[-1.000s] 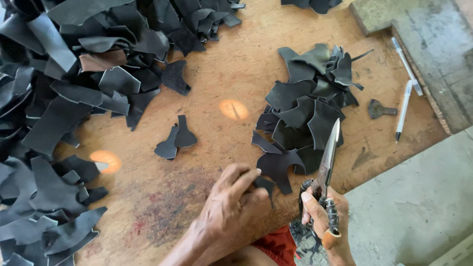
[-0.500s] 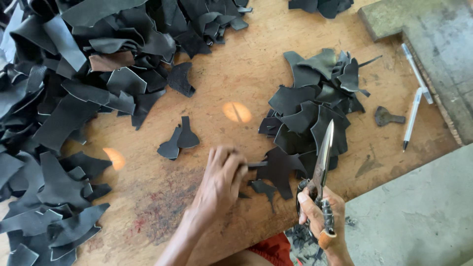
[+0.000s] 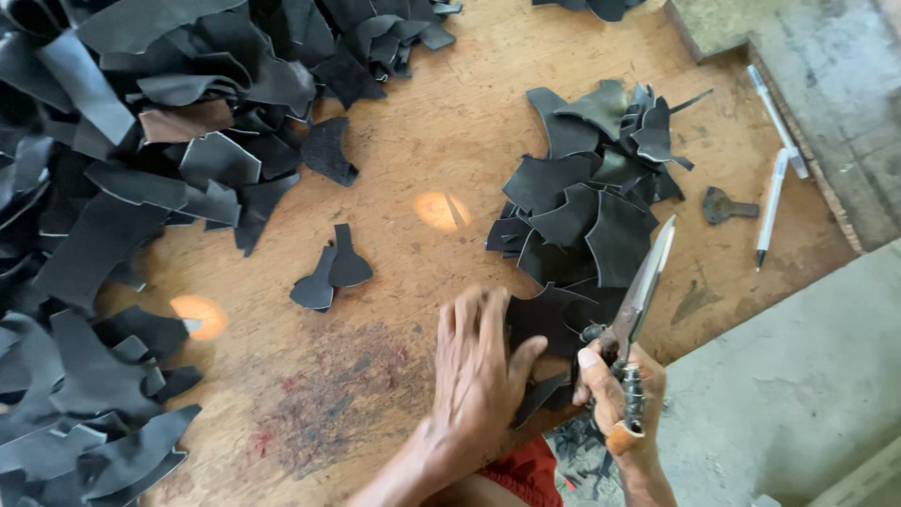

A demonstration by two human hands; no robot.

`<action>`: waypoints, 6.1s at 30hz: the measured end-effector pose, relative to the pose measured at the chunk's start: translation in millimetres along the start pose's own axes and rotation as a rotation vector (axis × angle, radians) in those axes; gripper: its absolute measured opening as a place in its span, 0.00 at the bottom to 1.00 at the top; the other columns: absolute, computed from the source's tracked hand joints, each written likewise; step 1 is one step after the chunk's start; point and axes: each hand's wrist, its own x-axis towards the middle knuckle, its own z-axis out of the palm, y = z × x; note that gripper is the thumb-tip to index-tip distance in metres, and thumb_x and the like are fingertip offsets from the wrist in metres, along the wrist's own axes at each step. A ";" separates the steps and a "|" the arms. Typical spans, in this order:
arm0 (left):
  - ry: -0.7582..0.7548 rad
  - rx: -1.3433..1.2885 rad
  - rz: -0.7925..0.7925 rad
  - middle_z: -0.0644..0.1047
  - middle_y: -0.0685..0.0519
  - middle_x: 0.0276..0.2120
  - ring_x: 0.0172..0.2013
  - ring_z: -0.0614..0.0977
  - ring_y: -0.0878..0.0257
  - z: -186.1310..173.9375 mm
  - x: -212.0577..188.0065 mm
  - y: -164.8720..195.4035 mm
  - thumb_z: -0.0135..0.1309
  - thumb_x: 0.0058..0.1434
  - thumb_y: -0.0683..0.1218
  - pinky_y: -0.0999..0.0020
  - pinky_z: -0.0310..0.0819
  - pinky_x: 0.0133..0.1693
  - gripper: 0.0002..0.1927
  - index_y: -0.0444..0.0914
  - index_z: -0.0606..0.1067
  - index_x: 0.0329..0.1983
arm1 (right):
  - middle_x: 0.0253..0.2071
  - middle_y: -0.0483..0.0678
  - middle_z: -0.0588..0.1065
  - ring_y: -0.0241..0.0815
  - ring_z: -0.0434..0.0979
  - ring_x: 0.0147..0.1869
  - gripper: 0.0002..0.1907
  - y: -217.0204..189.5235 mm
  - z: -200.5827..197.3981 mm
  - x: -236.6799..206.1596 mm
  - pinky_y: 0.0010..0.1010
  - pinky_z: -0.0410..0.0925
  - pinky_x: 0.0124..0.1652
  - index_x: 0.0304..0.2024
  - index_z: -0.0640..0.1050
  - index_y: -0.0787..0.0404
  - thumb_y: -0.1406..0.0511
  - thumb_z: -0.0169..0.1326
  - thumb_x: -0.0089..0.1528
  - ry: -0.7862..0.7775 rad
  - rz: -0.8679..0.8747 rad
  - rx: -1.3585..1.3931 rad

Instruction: The person picks up dark leather offcut pieces one at a time from a large pile on a wooden workbench and trims their edges with scissors, placing trimmed pieces back onto the table. The person repeats this trimming cycle continuously across the episode.

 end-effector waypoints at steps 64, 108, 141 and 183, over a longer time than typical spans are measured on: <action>-0.140 -1.393 -0.481 0.80 0.52 0.40 0.39 0.81 0.67 -3.4 46.4 -82.8 0.61 0.61 0.36 0.70 0.78 0.43 0.18 0.31 0.74 0.55 | 0.15 0.44 0.68 0.34 0.66 0.15 0.10 -45.6 10.2 27.8 0.28 0.64 0.17 0.32 0.75 0.65 0.63 0.55 0.60 -0.363 0.321 -0.384; -0.027 -1.608 -0.564 0.82 0.45 0.41 0.40 0.86 0.58 1.1 49.7 -74.2 0.58 0.61 0.37 0.66 0.84 0.41 0.14 0.30 0.73 0.49 | 0.12 0.43 0.66 0.34 0.62 0.12 0.11 -54.6 26.7 32.6 0.29 0.59 0.14 0.26 0.72 0.65 0.68 0.58 0.61 -0.261 0.394 -0.554; -0.044 -1.500 -0.455 0.81 0.43 0.43 0.41 0.85 0.59 -6.8 47.3 -57.6 0.62 0.58 0.37 0.65 0.87 0.42 0.18 0.31 0.71 0.50 | 0.22 0.48 0.67 0.42 0.66 0.26 0.14 -106.8 58.5 7.1 0.38 0.63 0.30 0.37 0.72 0.61 0.58 0.52 0.57 -0.482 0.069 -0.874; -0.236 -1.355 -0.263 0.80 0.49 0.46 0.45 0.84 0.63 -39.2 67.9 -62.5 0.57 0.64 0.37 0.64 0.87 0.49 0.19 0.34 0.69 0.58 | 0.24 0.51 0.67 0.43 0.66 0.28 0.12 -131.4 64.6 8.3 0.38 0.63 0.31 0.35 0.71 0.62 0.60 0.52 0.55 -0.575 0.168 -0.816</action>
